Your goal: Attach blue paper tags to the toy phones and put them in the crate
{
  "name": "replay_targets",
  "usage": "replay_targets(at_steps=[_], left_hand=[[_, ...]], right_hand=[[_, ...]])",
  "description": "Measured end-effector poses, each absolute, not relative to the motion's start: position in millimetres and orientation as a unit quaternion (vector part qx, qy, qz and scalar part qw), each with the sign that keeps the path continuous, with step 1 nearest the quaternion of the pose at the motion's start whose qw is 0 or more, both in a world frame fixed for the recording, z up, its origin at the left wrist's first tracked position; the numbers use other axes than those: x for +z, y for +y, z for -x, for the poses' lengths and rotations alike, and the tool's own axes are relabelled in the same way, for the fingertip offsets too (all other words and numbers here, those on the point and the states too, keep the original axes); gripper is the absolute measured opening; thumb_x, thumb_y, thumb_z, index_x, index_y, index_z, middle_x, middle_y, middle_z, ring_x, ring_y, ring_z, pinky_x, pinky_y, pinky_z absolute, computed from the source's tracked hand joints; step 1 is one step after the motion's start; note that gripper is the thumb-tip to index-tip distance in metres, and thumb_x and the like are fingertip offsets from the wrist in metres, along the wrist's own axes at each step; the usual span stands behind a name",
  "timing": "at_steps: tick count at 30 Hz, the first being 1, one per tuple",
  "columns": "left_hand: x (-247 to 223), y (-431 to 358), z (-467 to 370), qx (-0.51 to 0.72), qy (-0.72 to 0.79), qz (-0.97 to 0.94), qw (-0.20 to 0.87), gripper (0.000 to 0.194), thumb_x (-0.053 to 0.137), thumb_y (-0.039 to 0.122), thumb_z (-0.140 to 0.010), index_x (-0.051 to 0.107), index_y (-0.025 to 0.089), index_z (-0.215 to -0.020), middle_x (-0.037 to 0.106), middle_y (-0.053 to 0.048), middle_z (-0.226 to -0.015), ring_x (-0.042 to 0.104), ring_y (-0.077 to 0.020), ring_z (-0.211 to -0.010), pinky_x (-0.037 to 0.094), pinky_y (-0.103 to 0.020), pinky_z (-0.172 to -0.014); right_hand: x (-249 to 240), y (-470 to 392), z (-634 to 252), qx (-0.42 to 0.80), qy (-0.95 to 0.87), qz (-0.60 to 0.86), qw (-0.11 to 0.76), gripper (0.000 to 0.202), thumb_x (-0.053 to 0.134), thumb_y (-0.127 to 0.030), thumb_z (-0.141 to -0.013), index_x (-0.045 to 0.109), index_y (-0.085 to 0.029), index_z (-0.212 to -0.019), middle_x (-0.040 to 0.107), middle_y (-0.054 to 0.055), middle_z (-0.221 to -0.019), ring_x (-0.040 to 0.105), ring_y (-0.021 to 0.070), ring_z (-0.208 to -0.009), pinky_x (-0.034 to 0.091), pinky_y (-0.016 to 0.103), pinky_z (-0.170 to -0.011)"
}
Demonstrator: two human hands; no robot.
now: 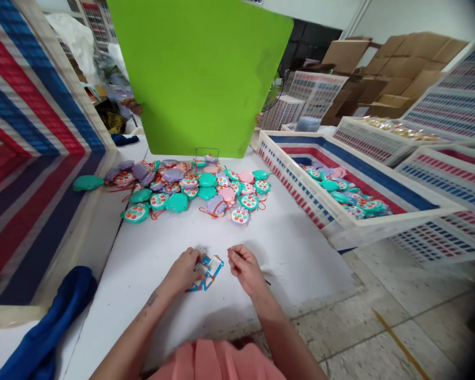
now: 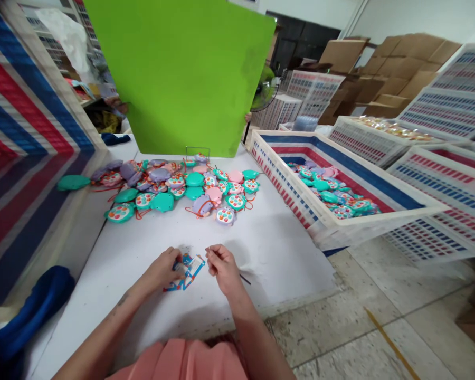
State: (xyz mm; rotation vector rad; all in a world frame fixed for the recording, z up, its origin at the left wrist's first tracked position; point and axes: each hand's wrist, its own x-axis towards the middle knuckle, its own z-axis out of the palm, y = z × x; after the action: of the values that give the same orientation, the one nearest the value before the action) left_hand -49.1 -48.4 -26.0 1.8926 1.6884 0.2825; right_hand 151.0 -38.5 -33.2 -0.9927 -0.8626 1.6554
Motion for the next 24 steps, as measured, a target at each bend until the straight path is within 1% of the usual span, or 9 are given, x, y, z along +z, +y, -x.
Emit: replay_targets(at_steps=[1,2,4,6,8,10,14,18,24], left_hand=[[-27,-48,50,0.125,0.634,-0.697,0.312,0.023,0.063,0.021,-0.064,0.056,0.018,-0.085,0.056,-0.002,-0.085,0.053,-0.0175,-0.076,0.04,-0.026,-0.066],[-27,-49,51,0.149,0.633,-0.681,0.338,0.021,0.061,0.021,-0.065,0.055,0.019,-0.084,0.056,0.001,-0.079,0.052,-0.0156,-0.071,0.039,-0.025,-0.063],[-28,-49,53,0.206,0.621,-0.641,0.401,0.02,0.059,0.024,-0.067,0.054,0.019,-0.087,0.053,0.004,-0.068,0.05,-0.0129,-0.062,0.037,-0.023,-0.057],[-29,-49,54,0.26,0.6,-0.598,0.463,0.026,0.06,0.03,-0.069,0.056,0.018,-0.091,0.052,0.005,-0.063,0.049,-0.0117,-0.058,0.036,-0.022,-0.053],[-29,-49,53,0.296,0.584,-0.561,0.506,0.032,0.061,0.037,-0.069,0.059,0.016,-0.094,0.054,0.004,-0.062,0.05,-0.0119,-0.057,0.037,-0.022,-0.052],[-28,-48,52,0.323,0.572,-0.534,0.532,0.036,0.063,0.041,-0.068,0.062,0.014,-0.092,0.058,0.002,-0.063,0.053,-0.0127,-0.058,0.039,-0.023,-0.054],[-22,-49,48,0.364,0.542,-0.473,0.591,0.042,0.066,0.043,-0.065,0.061,0.012,-0.093,0.065,-0.002,-0.07,0.056,-0.0133,-0.059,0.043,-0.025,-0.059],[-9,-51,45,0.371,0.539,-0.454,0.604,0.045,0.066,0.044,-0.065,0.06,0.012,-0.096,0.065,-0.002,-0.07,0.056,-0.0126,-0.058,0.042,-0.024,-0.057],[0,-52,44,0.387,0.538,-0.448,0.6,0.043,0.066,0.041,-0.066,0.06,0.011,-0.096,0.063,0.001,-0.063,0.051,-0.0094,-0.051,0.036,-0.021,-0.05]], right_hand=[[-33,-39,-151,0.666,-0.381,0.428,0.478,0.024,0.071,-0.037,-0.069,0.06,-0.019,-0.078,0.052,-0.003,-0.063,0.035,0.0062,-0.045,0.025,0.017,-0.038],[-33,-40,-151,0.646,-0.413,0.445,0.464,0.023,0.07,-0.038,-0.07,0.062,-0.018,-0.079,0.052,-0.003,-0.061,0.033,0.006,-0.044,0.023,0.018,-0.037],[-30,-41,-150,0.597,-0.486,0.464,0.438,0.021,0.065,-0.038,-0.073,0.064,-0.018,-0.078,0.055,-0.002,-0.062,0.039,0.008,-0.048,0.028,0.019,-0.042],[-27,-43,-149,0.54,-0.555,0.475,0.418,0.018,0.061,-0.036,-0.076,0.066,-0.018,-0.076,0.058,-0.001,-0.064,0.047,0.0112,-0.056,0.035,0.022,-0.05],[-25,-45,-147,0.479,-0.607,0.489,0.404,0.015,0.059,-0.031,-0.077,0.066,-0.019,-0.074,0.059,-0.001,-0.065,0.049,0.0126,-0.059,0.037,0.023,-0.054],[-24,-47,-143,0.421,-0.645,0.502,0.395,0.011,0.058,-0.027,-0.078,0.065,-0.02,-0.072,0.058,-0.001,-0.065,0.049,0.0126,-0.059,0.037,0.023,-0.054],[-24,-50,-138,0.339,-0.703,0.497,0.379,0.012,0.054,-0.02,-0.079,0.06,-0.02,-0.069,0.057,-0.001,-0.067,0.05,0.013,-0.062,0.036,0.024,-0.056],[-19,-53,-135,0.288,-0.738,0.494,0.358,0.013,0.053,-0.016,-0.079,0.056,-0.02,-0.066,0.054,-0.001,-0.066,0.051,0.0134,-0.064,0.036,0.024,-0.059],[-17,-54,-131,0.254,-0.758,0.497,0.338,0.013,0.053,-0.013,-0.077,0.054,-0.019,-0.066,0.052,-0.001,-0.066,0.052,0.0126,-0.063,0.036,0.023,-0.06]])
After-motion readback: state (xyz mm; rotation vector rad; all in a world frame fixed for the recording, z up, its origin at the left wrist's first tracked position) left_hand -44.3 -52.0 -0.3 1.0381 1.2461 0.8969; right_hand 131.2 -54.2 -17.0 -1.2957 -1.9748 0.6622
